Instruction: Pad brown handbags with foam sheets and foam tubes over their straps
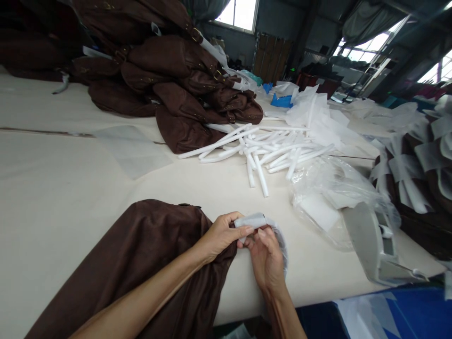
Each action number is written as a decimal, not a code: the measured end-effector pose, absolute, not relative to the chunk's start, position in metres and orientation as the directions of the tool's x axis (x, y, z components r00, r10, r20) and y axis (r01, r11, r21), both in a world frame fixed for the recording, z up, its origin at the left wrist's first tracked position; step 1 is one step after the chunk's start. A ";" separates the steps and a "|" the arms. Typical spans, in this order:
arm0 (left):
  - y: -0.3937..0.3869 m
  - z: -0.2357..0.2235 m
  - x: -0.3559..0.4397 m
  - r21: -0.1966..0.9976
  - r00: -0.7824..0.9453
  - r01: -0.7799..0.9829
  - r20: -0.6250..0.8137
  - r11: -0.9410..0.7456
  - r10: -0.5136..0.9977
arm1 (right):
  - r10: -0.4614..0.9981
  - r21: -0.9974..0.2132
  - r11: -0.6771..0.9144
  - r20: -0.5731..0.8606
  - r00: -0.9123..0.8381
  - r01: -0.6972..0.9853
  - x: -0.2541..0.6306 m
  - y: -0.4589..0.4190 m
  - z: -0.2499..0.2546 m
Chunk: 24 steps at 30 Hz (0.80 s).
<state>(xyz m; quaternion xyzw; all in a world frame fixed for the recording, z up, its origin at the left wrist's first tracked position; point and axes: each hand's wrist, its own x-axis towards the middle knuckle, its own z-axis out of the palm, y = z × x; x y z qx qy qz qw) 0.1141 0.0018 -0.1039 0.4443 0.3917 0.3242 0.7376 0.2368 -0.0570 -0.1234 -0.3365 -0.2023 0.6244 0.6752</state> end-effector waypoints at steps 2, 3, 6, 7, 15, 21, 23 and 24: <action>0.002 -0.106 0.115 0.922 0.476 -0.139 -0.258 0.361 0.841 | 0.970 -0.721 -0.018 -0.180 0.163 -0.693 0.237 -0.053 -0.127; 0.002 -0.107 0.115 0.926 0.471 -0.147 -0.244 0.348 0.848 | 0.963 -0.732 -0.023 -0.198 0.180 -0.681 0.236 -0.051 -0.130; 0.002 -0.110 0.114 0.934 0.457 -0.166 -0.211 0.316 0.864 | 0.950 -0.754 -0.015 -0.216 0.227 -0.657 0.233 -0.045 -0.137; 0.002 -0.110 0.115 0.936 0.448 -0.169 -0.205 0.308 0.870 | 0.949 -0.752 -0.008 -0.214 0.233 -0.659 0.232 -0.044 -0.138; 0.002 -0.114 0.116 0.968 0.398 -0.121 -0.157 0.221 0.904 | 0.947 -0.714 0.020 -0.211 0.243 -0.699 0.231 -0.041 -0.143; 0.003 -0.119 0.118 0.983 0.320 -0.077 -0.131 0.164 0.938 | 0.953 -0.679 0.048 -0.188 0.236 -0.733 0.230 -0.039 -0.142; 0.005 -0.118 0.117 0.983 0.350 -0.071 -0.133 0.168 0.927 | 0.961 -0.681 0.050 -0.168 0.222 -0.730 0.230 -0.039 -0.142; 0.006 -0.117 0.116 0.986 0.381 -0.045 -0.134 0.163 0.915 | 0.964 -0.684 0.052 -0.155 0.216 -0.728 0.231 -0.040 -0.142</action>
